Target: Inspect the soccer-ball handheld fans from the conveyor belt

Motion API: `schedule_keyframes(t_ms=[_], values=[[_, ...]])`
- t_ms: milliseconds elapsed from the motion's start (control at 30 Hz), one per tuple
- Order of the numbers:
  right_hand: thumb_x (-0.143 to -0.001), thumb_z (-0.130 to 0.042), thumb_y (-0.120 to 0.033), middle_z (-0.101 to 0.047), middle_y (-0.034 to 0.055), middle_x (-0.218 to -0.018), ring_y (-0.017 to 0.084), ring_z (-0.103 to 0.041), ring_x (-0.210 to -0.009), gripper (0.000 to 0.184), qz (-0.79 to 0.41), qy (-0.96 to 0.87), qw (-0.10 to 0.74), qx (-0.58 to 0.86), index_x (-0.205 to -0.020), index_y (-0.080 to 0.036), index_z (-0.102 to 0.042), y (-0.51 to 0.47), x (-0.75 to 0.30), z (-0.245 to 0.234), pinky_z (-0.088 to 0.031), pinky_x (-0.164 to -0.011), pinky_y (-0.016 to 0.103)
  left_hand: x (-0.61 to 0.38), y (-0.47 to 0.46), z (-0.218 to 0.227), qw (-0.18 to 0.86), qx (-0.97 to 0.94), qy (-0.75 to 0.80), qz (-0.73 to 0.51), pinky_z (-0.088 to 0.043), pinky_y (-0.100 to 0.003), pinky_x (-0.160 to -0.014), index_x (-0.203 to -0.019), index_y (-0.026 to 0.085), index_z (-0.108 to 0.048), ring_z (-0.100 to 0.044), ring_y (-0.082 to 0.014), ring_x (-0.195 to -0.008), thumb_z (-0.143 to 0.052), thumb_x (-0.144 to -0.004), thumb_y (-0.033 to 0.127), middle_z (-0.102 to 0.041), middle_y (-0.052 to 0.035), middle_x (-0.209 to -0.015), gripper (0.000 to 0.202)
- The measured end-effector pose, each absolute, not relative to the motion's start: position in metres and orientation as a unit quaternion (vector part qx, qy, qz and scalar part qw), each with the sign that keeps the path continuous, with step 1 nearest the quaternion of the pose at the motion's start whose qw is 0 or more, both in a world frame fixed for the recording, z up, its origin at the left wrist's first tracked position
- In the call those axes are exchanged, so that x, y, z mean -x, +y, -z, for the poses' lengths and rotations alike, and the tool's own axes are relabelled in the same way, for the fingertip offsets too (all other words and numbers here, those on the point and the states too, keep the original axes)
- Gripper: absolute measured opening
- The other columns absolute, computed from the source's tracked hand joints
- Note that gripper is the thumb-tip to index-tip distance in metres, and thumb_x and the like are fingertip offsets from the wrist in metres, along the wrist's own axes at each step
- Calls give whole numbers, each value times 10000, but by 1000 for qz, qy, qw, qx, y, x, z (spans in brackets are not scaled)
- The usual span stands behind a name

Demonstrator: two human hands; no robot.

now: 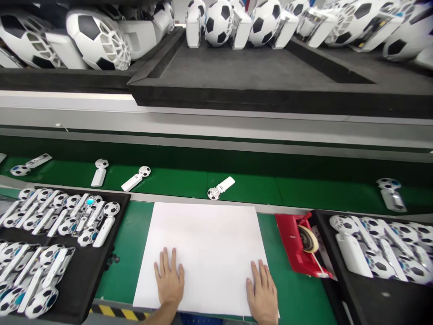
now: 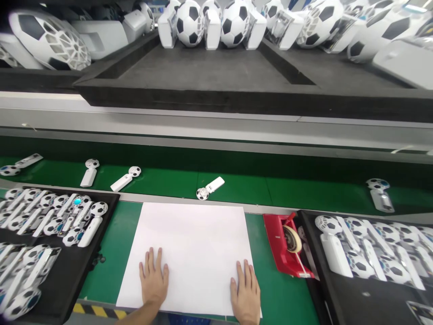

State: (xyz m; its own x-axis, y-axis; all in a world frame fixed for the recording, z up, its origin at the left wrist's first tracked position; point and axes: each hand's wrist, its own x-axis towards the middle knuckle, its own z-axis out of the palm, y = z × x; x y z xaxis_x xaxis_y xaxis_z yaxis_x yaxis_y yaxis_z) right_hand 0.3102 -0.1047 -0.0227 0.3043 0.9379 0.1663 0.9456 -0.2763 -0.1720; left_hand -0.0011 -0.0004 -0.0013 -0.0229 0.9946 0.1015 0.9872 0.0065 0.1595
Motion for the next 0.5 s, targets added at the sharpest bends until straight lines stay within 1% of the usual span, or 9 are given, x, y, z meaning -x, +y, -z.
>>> schedule_keyframes(t_ms=[133,233,333,433,500], values=[[-987,-358,-360,-368,148,-1567,368,-367,-1423,630,14,-591,122,798,-1582,-217,-210,-104,-310,18,-369,-1079,531,1,0,0,21,-697,709,-105,-152,-567,-1222,-1501,183,-442,-239,-310,-1509,-396,-961,265,-299,-143,-1619,548],[-988,-352,-385,-392,136,-1558,369,-385,-1415,640,16,-591,133,795,-1590,-231,-200,-105,-311,17,-390,-1057,528,1,0,-2,18,-703,702,-112,-155,-567,-1222,-1522,195,-408,-245,-312,-1507,-389,-964,275,-292,-135,-1623,564],[-987,-360,-397,-410,121,-1552,368,-415,-1397,656,25,-592,144,793,-1601,-257,-174,-107,-315,21,-415,-1026,517,4,-1,0,19,-706,699,-112,-176,-545,-1226,-1567,243,-305,-252,-283,-1509,-374,-967,298,-285,-95,-1631,606],[-973,-390,-414,-367,82,-1584,368,-437,-1381,690,38,-605,148,782,-1608,-296,-148,-110,-321,30,-429,-1005,512,9,-3,10,4,-701,703,-118,-198,-534,-1222,-1597,303,-174,-272,-258,-1504,-376,-963,321,-267,-48,-1641,665],[-957,-407,-433,-331,51,-1604,368,-455,-1365,707,54,-611,152,775,-1608,-315,-157,-114,-327,39,-441,-980,509,14,-5,20,-14,-704,699,-122,-213,-536,-1216,-1599,345,-119,-284,-250,-1500,-387,-959,348,-235,-15,-1651,693]])
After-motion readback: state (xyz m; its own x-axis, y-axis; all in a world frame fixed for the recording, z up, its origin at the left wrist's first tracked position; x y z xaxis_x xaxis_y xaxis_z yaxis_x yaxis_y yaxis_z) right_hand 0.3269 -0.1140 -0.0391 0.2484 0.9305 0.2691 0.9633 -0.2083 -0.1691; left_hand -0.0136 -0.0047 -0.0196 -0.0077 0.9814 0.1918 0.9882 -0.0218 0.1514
